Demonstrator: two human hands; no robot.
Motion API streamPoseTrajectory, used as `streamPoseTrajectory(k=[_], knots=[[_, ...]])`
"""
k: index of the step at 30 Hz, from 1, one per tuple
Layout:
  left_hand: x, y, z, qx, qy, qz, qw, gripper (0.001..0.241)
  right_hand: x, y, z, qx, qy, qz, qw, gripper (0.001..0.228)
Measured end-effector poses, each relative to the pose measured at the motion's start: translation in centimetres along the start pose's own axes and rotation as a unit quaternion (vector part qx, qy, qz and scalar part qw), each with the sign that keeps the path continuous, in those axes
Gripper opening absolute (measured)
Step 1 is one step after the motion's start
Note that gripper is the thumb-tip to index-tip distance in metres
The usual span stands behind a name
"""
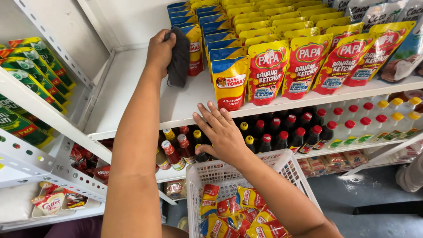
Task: Wiping sauce packets with a cloth and arranging them neatly on a grocery store shelf.
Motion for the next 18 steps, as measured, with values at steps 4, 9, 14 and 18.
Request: streamPoseTrajectory(k=[4,9,14,18], knots=[[-0.7,-0.6,0.0,0.005,0.018,-0.01,1.0,0.022,0.0,0.0,0.1,0.002,-0.005,-0.001,1.0,0.102],[0.8,1.2,1.8,-0.004,-0.035,-0.076,0.996,0.024,0.3,0.0,0.5,0.001,0.014,-0.001,1.0,0.103],[-2.7,-1.9,3.9,-0.068,-0.054,-0.134,0.987,0.02,0.1,-0.3,1.3,0.02,0.049,-0.004,0.999,0.105],[-11.5,-6.3,1.3,-0.177,0.034,-0.149,0.972,0.018,-3.1,-2.1,2.1,0.157,0.038,0.07,0.984,0.081]])
Point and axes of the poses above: each hand's wrist, its own x-axis towards the middle knuckle, its own z-axis out of the back of the hand, y = z × x, the point moved 5 cm from there along x, towards the middle knuckle, and after that the axes turned 3 degrees about -z, right-handed, at the moved point
